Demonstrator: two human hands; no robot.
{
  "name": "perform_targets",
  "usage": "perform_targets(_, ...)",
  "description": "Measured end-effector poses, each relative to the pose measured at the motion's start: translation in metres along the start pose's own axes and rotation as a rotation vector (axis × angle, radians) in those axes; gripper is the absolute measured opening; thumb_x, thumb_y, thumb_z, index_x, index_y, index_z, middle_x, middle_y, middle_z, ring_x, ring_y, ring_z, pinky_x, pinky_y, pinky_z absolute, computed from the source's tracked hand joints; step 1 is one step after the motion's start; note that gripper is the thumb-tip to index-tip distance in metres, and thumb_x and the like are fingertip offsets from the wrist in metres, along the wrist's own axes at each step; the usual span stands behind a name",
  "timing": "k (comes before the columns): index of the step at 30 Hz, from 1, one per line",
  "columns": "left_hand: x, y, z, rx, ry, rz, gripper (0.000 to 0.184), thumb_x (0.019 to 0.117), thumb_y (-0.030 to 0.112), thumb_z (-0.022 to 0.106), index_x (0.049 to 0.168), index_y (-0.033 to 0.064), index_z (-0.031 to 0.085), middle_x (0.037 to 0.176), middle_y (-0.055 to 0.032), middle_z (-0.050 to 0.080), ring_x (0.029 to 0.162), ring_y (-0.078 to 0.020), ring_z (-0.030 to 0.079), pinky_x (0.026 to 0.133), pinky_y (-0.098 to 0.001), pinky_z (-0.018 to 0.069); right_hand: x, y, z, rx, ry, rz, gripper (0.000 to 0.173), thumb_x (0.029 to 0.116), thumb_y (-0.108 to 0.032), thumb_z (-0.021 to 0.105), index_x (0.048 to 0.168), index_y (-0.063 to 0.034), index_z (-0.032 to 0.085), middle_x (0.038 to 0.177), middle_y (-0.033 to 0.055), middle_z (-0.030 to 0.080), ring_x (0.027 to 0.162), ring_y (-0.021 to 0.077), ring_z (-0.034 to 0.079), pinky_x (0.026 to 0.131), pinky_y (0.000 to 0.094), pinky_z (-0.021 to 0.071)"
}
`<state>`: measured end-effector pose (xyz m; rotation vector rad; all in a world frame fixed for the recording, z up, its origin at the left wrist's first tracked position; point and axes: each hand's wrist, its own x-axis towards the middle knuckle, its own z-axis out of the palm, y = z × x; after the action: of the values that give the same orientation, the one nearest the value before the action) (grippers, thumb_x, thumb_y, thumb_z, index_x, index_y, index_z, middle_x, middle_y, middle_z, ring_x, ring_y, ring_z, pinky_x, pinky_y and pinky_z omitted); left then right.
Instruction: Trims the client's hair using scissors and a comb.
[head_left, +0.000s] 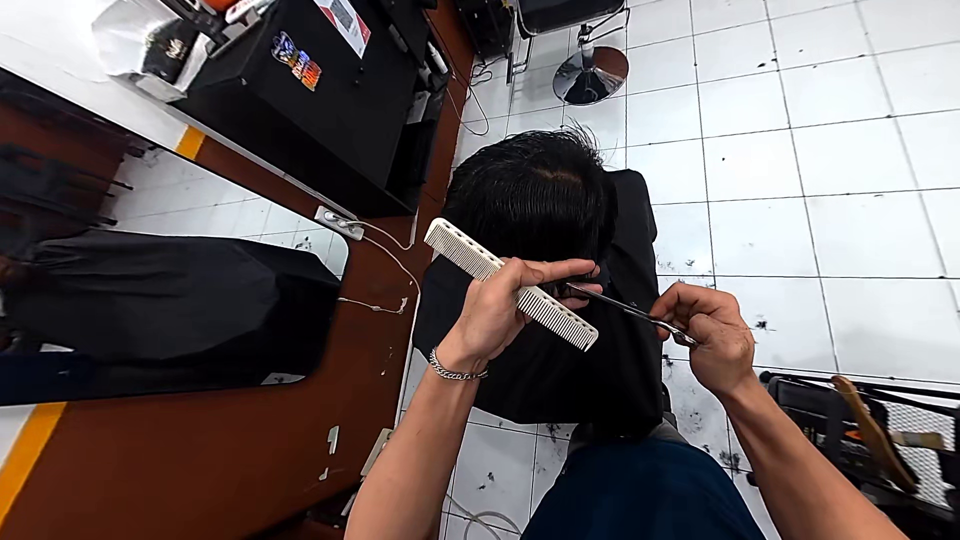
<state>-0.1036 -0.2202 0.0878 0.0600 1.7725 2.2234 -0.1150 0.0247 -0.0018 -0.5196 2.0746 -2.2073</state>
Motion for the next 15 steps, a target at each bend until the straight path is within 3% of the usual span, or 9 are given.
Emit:
perform_targets(4, 0.000, -0.001, -0.001, -0.007, -0.003, 0.004, 0.057, 0.1017, 0.012, 0.018, 0.125, -0.0098, 0.066, 0.126, -0.0223, 0.070, 0.111, -0.0284, 0.072, 0.096, -0.0420, 0.0597, 0.002, -0.003, 0.006, -0.118, 0.048, 0.060, 0.029, 0.0808, -0.001, 0.038, 0.073, -0.0123, 0.063, 0.055, -0.0096, 0.054, 0.045, -0.0032, 0.043, 0.044, 0.0169, 0.0357)
perform_targets(8, 0.000, -0.001, 0.000, 0.008, -0.007, -0.017, 0.057, 0.1009, 0.013, 0.019, 0.126, -0.0090, 0.065, 0.128, -0.0215, 0.069, 0.110, -0.0274, 0.073, 0.094, -0.0406, 0.0606, -0.007, 0.005, 0.003, -0.092, 0.056, 0.065, 0.030, 0.0811, -0.004, 0.036, 0.074, -0.0137, 0.064, 0.056, -0.0118, 0.054, 0.047, -0.0053, 0.042, 0.045, 0.0149, 0.0321)
perform_targets(12, -0.001, 0.000, 0.001, 0.035, -0.001, -0.002, 0.057, 0.1005, 0.011, 0.018, 0.125, -0.0100, 0.066, 0.126, -0.0217, 0.070, 0.109, -0.0271, 0.073, 0.095, -0.0410, 0.0601, -0.001, 0.001, 0.007, -0.022, 0.011, -0.015, 0.030, 0.0809, -0.003, 0.036, 0.079, -0.0121, 0.064, 0.061, -0.0114, 0.056, 0.052, -0.0051, 0.048, 0.049, 0.0136, 0.0393)
perform_targets(15, -0.001, -0.001, -0.001, 0.019, -0.013, 0.007, 0.058, 0.1013, 0.013, 0.018, 0.125, -0.0093, 0.066, 0.128, -0.0224, 0.069, 0.112, -0.0297, 0.072, 0.096, -0.0434, 0.0601, 0.000, -0.001, 0.012, -0.104, 0.054, 0.001, 0.027, 0.0798, -0.002, 0.039, 0.075, -0.0110, 0.063, 0.058, -0.0089, 0.056, 0.049, -0.0024, 0.048, 0.047, 0.0172, 0.0401)
